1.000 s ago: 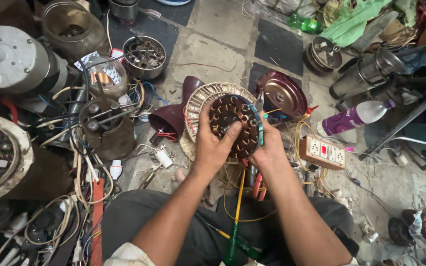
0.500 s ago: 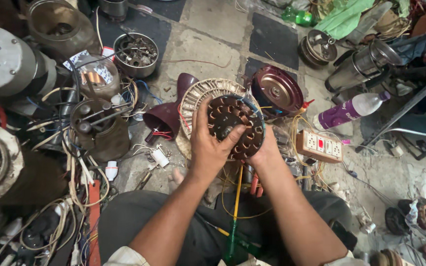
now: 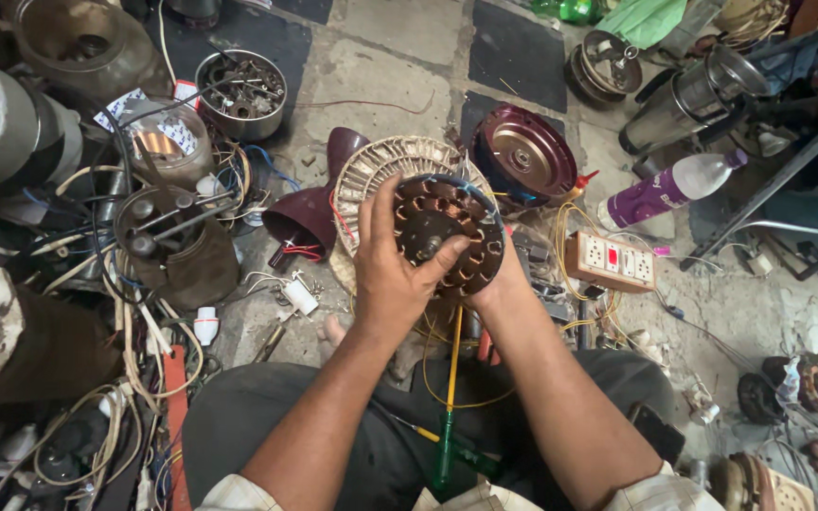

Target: The person sits on the floor and works on a disassembled electrical motor rotor. They use pliers to pull and adjust copper windings and a screwdriver to pry and separate components within the rotor assembly.

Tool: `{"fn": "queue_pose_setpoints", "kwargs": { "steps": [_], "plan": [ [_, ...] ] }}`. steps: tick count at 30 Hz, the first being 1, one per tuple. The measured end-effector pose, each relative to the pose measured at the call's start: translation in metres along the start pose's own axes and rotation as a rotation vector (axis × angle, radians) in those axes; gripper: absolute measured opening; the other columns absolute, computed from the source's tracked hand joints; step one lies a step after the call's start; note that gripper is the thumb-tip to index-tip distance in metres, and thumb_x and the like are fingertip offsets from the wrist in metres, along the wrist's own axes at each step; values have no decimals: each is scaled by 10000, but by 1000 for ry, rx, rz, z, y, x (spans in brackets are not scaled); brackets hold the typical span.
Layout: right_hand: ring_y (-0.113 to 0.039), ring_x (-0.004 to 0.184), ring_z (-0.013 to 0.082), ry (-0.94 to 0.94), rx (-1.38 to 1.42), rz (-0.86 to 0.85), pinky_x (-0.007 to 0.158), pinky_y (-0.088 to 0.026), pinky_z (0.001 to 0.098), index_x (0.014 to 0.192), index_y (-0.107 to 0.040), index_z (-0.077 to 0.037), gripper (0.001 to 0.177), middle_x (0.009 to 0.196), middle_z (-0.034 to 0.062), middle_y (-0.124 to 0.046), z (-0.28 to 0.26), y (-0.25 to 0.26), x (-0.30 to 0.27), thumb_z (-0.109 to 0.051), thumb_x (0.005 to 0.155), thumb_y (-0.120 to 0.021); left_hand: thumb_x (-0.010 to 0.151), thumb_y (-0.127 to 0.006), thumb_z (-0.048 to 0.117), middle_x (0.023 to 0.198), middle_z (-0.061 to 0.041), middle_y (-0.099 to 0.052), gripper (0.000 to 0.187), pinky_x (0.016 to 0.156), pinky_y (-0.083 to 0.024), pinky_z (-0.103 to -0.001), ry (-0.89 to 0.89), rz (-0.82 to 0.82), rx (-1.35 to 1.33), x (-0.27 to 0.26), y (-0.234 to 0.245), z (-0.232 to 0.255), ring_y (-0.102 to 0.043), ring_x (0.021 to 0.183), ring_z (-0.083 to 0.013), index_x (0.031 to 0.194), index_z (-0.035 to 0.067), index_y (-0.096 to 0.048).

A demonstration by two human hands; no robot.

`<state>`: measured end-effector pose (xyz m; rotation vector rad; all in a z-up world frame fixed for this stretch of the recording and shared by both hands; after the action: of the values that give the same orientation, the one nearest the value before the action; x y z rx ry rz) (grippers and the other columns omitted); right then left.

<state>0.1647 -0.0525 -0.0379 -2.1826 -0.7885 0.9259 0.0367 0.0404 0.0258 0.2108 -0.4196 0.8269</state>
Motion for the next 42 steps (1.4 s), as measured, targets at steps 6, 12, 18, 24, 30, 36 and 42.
{"fn": "queue_pose_setpoints", "kwargs": {
  "steps": [6,12,18,24,30,36,42],
  "plan": [
    [-716,1059,351,9,-6,23,953,-597,500,1290,-644,6,431,1241,210,-697,-1,-1,-2,-262,1053,-403,853,-873,401,1349,-201,-558,888,1017,-566,-424,-14,6,5,0,-1,1,-652,1239,-357,1507,20,-409],
    [-709,1085,344,7,4,-47,964,-595,494,1311,-637,-9,413,1256,198,-698,2,1,0,-253,1064,-414,847,-885,384,1340,-183,-565,873,992,-583,-416,0,-4,24,-1,-1,4,-668,1226,-347,1504,43,-421],
    [-707,1061,341,-8,32,-30,932,-600,490,1274,-645,-16,417,1218,190,-708,5,3,0,-293,1054,-425,824,-900,387,1358,-170,-552,884,966,-597,-417,-41,-15,72,-1,-1,7,-669,1219,-338,1497,74,-418],
    [-711,1065,341,-14,13,-55,939,-600,491,1290,-641,-13,402,1233,191,-703,5,5,-1,-270,1066,-428,812,-913,387,1366,-166,-551,900,969,-596,-420,-60,-15,94,-1,1,8,-669,1220,-340,1500,80,-421],
    [-707,1088,341,-4,-13,-89,966,-589,488,1296,-633,-13,381,1254,192,-696,8,2,0,-242,1065,-434,704,-966,396,1253,-126,-638,858,993,-549,-440,-189,92,215,4,11,17,-642,1153,-327,1376,62,-550],
    [-715,1057,302,-39,-121,-83,946,-588,460,1287,-638,-12,392,1219,177,-707,12,0,-10,-263,1028,-485,678,-978,397,1233,-118,-660,856,1030,-515,-451,-275,107,237,9,20,23,-623,1142,-317,1352,52,-579],
    [-716,975,238,0,-401,143,862,-598,408,1240,-625,23,317,1118,136,-712,-7,50,-32,-178,996,-593,728,-987,400,1182,-117,-628,872,1020,-497,-482,-309,194,352,17,41,20,-613,1103,-313,1391,46,-545]
  ]
}}
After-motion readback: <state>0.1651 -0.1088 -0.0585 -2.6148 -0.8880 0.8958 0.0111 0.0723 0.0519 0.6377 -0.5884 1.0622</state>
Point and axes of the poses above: each hand's wrist, its own x-axis towards the middle knuckle, its own y-axis out of the back of the hand, z = x × y, the point moved 6 cm from there along x, towards the middle knuckle
